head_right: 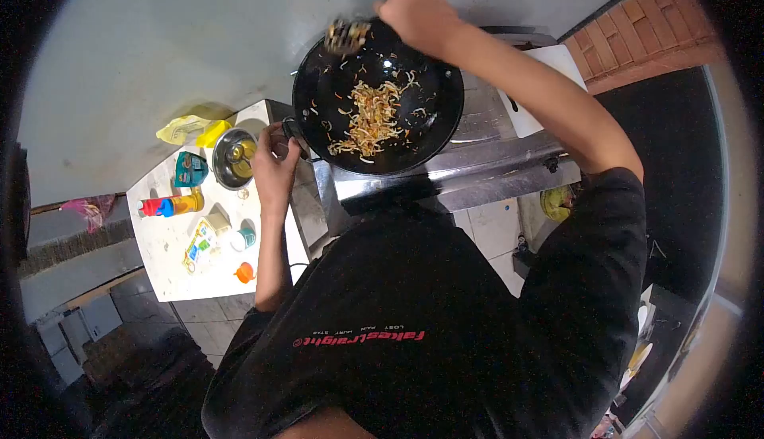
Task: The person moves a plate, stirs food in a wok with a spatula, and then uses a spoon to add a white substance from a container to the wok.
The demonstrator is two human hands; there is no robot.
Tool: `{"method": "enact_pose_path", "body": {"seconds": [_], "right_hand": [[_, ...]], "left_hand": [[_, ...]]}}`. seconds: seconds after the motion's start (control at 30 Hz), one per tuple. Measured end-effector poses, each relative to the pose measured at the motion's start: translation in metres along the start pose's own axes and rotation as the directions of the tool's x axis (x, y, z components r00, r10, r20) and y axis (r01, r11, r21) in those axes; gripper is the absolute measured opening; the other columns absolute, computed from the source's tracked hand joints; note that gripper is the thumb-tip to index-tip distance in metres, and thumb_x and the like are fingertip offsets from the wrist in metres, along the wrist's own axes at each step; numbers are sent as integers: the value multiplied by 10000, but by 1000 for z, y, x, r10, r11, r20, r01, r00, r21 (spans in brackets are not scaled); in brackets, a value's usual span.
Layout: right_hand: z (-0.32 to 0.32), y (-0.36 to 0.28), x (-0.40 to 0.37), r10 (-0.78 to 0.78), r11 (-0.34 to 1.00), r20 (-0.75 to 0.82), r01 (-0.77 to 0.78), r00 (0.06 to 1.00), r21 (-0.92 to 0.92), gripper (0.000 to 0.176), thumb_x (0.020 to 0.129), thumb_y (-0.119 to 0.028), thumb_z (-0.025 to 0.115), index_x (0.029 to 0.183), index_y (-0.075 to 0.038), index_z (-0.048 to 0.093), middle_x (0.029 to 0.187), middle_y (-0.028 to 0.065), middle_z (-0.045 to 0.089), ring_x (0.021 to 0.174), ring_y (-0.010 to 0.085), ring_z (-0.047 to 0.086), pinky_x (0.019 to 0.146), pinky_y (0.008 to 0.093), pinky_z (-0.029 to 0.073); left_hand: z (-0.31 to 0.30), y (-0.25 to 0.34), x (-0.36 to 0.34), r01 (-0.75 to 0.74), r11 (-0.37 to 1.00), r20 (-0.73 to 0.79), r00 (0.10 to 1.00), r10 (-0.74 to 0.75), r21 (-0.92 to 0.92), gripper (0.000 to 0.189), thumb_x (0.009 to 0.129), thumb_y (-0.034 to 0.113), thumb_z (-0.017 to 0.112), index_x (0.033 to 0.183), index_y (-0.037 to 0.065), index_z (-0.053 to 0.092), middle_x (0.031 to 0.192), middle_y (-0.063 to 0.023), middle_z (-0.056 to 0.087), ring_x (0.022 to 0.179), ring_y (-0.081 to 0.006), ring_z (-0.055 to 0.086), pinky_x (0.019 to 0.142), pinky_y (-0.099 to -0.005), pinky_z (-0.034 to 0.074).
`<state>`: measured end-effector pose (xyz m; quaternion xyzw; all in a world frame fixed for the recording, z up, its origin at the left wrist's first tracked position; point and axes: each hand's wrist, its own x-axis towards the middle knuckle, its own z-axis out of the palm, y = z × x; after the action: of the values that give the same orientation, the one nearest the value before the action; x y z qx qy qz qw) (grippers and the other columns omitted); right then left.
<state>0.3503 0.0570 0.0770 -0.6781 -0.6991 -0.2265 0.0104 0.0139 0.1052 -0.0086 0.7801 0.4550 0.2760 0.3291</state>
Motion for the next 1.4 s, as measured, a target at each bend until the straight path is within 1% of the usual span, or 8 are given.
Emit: {"method": "enact_pose_path", "body": {"seconds": [0.07,0.17,0.37,0.5,0.6,0.83,1.03,1.4], "right_hand": [[17,-11,-7,-101,949,189,38,977,313,178,848,-139,653,1022,-101,663,899,118,640,802,365,670,690,454,549],[-2,-13,-11,-228,868,173,120,958,481,195,863,-167,651,1044,-94,659,904,135,635,804,381,657,704,484,536],[-15,-17,6,39,965,56,-52,998,257,209,878,-166,627,1073,-99,660,930,142,626,771,357,660,652,458,535],[0,-24,5,34,977,11,-35,999,208,217,883,-169,621,1087,-104,657,922,143,618,753,348,661,639,445,538],[-19,-33,-10,-168,903,179,78,969,423,161,847,-114,626,991,-76,689,878,167,656,797,360,688,676,464,553],[-86,-44,-19,-9,905,450,-183,893,383,186,872,-180,645,820,-16,717,713,201,660,726,384,664,690,476,527],[-82,-51,-23,-96,890,593,-198,799,410,168,855,-166,654,827,-15,722,725,212,662,746,383,672,700,464,538],[-73,-52,-1,54,920,359,-187,932,345,199,854,-187,645,746,-24,681,760,216,661,766,396,670,702,481,542]], "left_hand": [[-1,2,0,-5,1000,-1,1000,5,-14,365,823,115,695,1151,-22,611,772,-143,648,666,-228,616,652,-345,493],[-1,1,0,-6,1000,-14,1000,6,-26,369,823,115,696,1154,-23,610,781,-146,653,672,-232,617,658,-348,494],[-3,6,-2,11,999,2,1000,-11,-44,372,831,113,696,1166,-21,606,828,-144,665,705,-230,620,684,-349,496],[-4,7,-1,31,999,17,999,-31,-26,372,832,116,699,1166,-20,606,835,-144,663,712,-230,621,686,-348,497],[-3,4,-1,12,1000,4,1000,-12,-25,365,829,114,705,1155,-18,605,823,-138,654,700,-222,608,675,-342,492],[0,4,-2,10,997,-9,1000,-11,-76,352,822,84,701,1143,-14,596,796,-112,628,685,-189,564,653,-319,475],[1,3,-4,1,994,-38,999,-5,-109,354,818,68,696,1146,-18,593,802,-106,629,684,-170,549,648,-308,467],[0,2,-3,17,994,-12,1000,-19,-109,360,817,70,692,1152,-17,596,778,-97,611,658,-165,539,618,-299,452]]}}
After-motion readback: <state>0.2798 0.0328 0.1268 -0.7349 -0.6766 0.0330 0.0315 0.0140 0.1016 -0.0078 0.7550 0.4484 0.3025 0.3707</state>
